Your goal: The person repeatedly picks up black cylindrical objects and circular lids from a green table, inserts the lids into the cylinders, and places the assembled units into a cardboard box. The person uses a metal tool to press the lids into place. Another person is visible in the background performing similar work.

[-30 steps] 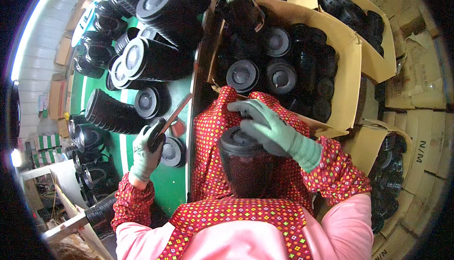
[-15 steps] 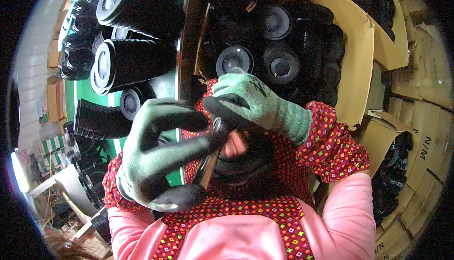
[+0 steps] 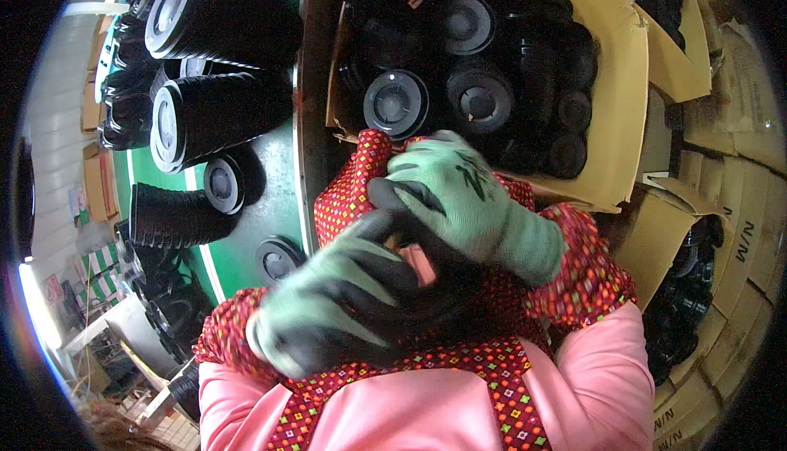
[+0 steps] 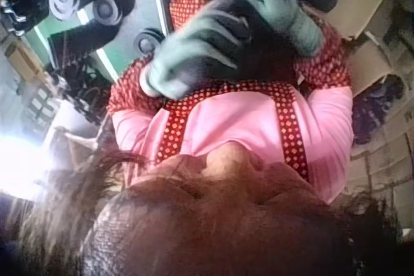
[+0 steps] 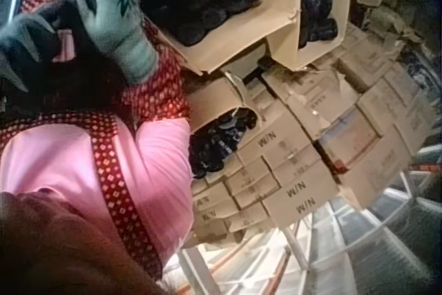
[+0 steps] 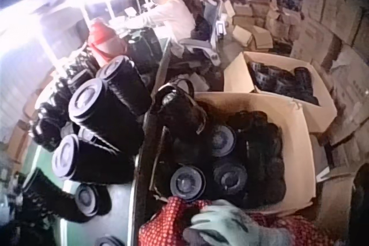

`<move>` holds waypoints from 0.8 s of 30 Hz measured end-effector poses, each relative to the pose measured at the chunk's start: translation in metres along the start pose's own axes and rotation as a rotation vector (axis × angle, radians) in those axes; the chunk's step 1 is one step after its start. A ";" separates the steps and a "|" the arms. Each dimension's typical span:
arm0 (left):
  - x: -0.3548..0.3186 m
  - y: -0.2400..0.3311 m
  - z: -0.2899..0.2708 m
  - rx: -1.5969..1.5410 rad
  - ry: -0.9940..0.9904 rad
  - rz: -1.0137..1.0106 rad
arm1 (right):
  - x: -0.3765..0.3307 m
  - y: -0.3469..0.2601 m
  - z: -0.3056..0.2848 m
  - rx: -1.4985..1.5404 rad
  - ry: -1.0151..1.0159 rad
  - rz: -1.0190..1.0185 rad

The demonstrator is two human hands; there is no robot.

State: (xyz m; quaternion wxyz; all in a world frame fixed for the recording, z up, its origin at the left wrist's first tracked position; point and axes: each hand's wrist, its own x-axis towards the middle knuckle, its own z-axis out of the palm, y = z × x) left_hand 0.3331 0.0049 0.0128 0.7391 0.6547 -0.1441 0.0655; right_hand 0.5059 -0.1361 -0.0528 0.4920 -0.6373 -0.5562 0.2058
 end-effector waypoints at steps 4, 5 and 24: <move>0.042 0.022 0.046 0.477 0.069 -0.138 | -0.005 0.072 0.039 0.628 -0.232 -0.172; 0.042 0.016 0.046 0.493 0.097 -0.130 | -0.008 0.072 0.044 0.615 -0.182 -0.169; 0.073 0.048 0.056 1.371 -0.240 -0.293 | -0.007 0.006 0.008 0.058 -0.085 -0.108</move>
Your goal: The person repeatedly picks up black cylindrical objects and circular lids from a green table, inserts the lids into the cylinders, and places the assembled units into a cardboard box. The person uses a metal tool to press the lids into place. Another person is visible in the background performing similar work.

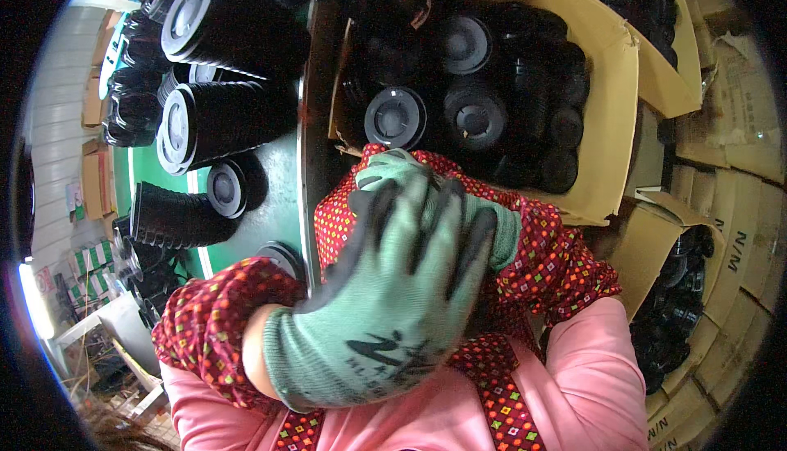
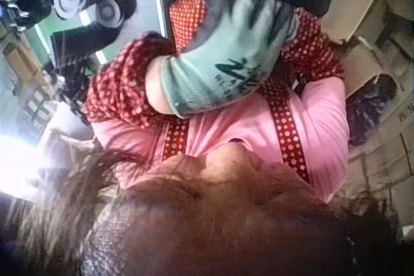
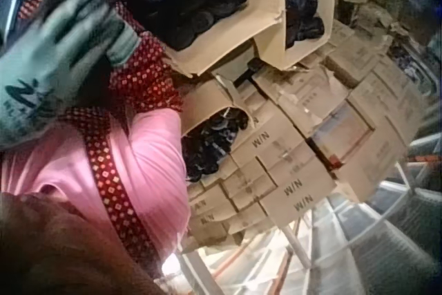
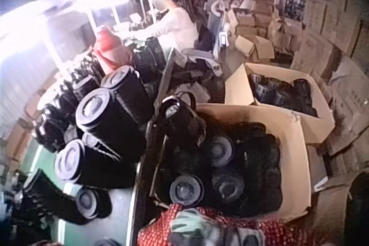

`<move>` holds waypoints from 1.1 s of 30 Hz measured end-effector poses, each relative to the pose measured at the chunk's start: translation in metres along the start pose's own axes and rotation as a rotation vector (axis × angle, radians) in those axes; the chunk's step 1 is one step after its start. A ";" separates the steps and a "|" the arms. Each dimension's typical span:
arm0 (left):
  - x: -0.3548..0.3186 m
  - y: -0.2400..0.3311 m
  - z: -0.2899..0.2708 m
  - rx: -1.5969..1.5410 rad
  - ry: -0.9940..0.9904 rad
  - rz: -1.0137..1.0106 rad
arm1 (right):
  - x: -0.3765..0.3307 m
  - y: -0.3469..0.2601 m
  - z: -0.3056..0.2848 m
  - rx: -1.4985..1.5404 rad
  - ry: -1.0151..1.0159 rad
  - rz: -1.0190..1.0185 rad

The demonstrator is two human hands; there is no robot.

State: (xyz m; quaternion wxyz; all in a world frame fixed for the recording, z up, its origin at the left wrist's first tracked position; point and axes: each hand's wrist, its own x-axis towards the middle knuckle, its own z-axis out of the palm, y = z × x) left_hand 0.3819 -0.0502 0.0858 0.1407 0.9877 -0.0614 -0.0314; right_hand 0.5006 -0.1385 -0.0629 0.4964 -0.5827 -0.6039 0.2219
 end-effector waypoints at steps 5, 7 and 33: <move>-0.022 -0.047 -0.010 0.171 -0.159 0.000 | 0.003 0.002 0.013 -0.257 0.063 0.033; -0.037 -0.065 0.007 -0.155 -0.175 -0.310 | 0.012 -0.027 -0.007 -0.365 -0.051 0.140; -0.041 -0.080 0.043 -0.320 0.307 0.043 | 0.079 0.016 -0.006 0.803 -0.142 0.271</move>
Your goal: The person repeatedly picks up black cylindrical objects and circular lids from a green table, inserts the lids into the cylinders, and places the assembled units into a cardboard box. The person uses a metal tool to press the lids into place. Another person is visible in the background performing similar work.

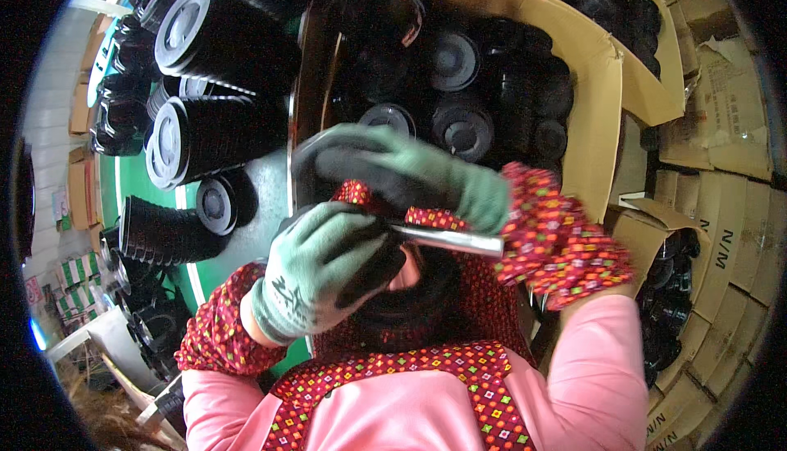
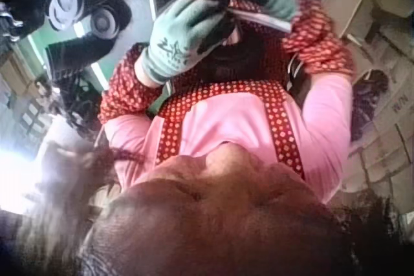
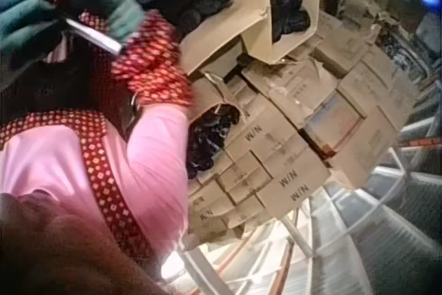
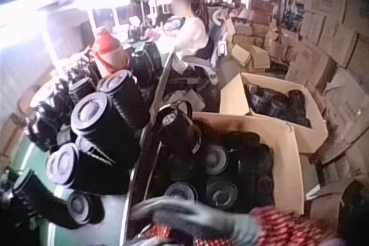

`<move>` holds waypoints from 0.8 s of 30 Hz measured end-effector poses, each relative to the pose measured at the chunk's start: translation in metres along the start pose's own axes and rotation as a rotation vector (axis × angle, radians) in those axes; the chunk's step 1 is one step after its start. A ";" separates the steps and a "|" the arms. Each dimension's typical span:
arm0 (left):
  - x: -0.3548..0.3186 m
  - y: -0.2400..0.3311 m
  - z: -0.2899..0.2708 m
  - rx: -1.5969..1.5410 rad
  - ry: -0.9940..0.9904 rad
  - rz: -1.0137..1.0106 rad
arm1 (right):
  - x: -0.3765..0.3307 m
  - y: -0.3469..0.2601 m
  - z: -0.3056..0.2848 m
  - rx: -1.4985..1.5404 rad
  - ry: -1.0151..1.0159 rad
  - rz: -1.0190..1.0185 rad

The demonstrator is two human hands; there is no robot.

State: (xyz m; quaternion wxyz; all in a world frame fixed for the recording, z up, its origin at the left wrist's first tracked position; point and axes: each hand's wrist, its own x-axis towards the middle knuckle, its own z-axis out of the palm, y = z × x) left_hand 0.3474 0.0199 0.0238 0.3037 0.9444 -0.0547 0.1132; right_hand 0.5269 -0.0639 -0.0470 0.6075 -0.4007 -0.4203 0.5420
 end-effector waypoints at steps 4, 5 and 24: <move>0.005 0.020 -0.005 0.171 0.049 0.071 | -0.010 0.047 0.018 0.641 -0.213 0.227; 0.010 0.025 -0.001 0.155 0.198 0.150 | -0.010 0.060 0.017 0.855 -0.397 0.228; 0.037 0.025 0.027 -0.639 -0.037 0.364 | -0.041 0.055 0.001 -0.253 -0.163 -0.316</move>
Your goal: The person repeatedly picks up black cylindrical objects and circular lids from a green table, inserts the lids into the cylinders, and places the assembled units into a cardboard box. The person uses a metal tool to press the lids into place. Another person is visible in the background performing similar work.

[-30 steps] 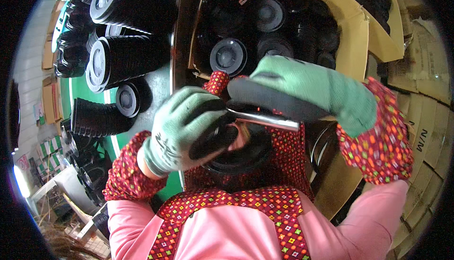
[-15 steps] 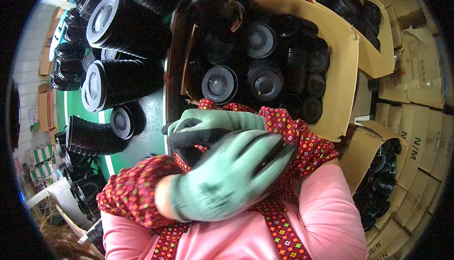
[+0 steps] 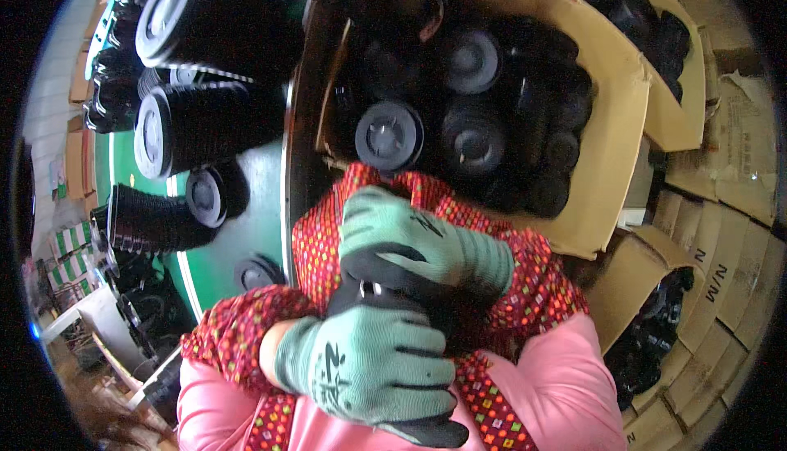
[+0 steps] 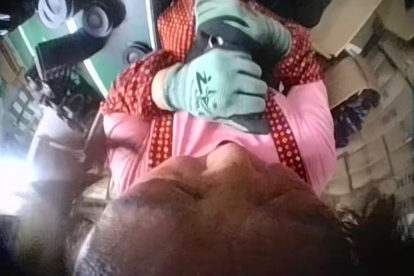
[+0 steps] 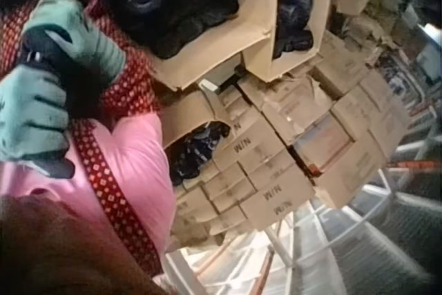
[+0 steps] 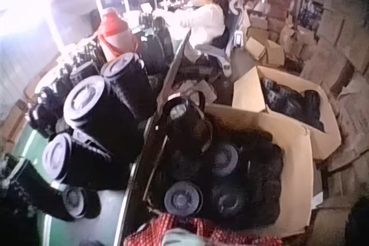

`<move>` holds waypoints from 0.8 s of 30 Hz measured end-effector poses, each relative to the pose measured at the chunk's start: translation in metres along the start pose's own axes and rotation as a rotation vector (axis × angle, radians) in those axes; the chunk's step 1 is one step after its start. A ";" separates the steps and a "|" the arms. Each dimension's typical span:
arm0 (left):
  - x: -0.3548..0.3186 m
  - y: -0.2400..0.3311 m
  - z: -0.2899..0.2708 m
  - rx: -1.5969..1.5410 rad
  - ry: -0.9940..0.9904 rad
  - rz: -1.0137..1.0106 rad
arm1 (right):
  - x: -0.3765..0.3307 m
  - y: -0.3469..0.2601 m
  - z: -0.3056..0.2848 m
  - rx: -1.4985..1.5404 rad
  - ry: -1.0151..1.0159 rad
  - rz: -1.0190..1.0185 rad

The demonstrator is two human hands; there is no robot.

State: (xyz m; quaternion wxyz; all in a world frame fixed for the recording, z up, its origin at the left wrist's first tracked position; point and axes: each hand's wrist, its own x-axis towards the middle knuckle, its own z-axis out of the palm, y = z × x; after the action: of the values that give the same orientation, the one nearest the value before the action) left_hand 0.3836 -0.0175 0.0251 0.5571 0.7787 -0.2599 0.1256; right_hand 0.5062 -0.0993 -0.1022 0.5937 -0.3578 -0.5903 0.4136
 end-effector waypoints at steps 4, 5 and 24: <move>-0.016 -0.004 -0.020 -0.208 -0.027 0.112 | -0.001 -0.027 -0.013 -0.346 0.032 -0.008; -0.021 0.000 -0.015 -0.238 0.056 0.109 | -0.001 -0.038 -0.012 -0.372 -0.041 0.090; -0.144 -0.017 -0.065 0.836 0.400 -0.474 | -0.031 -0.140 0.028 -0.168 0.022 0.520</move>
State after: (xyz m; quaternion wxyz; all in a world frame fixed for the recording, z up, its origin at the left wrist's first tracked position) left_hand 0.2788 0.0856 -0.0358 0.2506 0.9328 0.1075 0.2355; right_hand 0.4888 -0.1858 0.0146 0.4421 -0.5499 -0.5043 0.4978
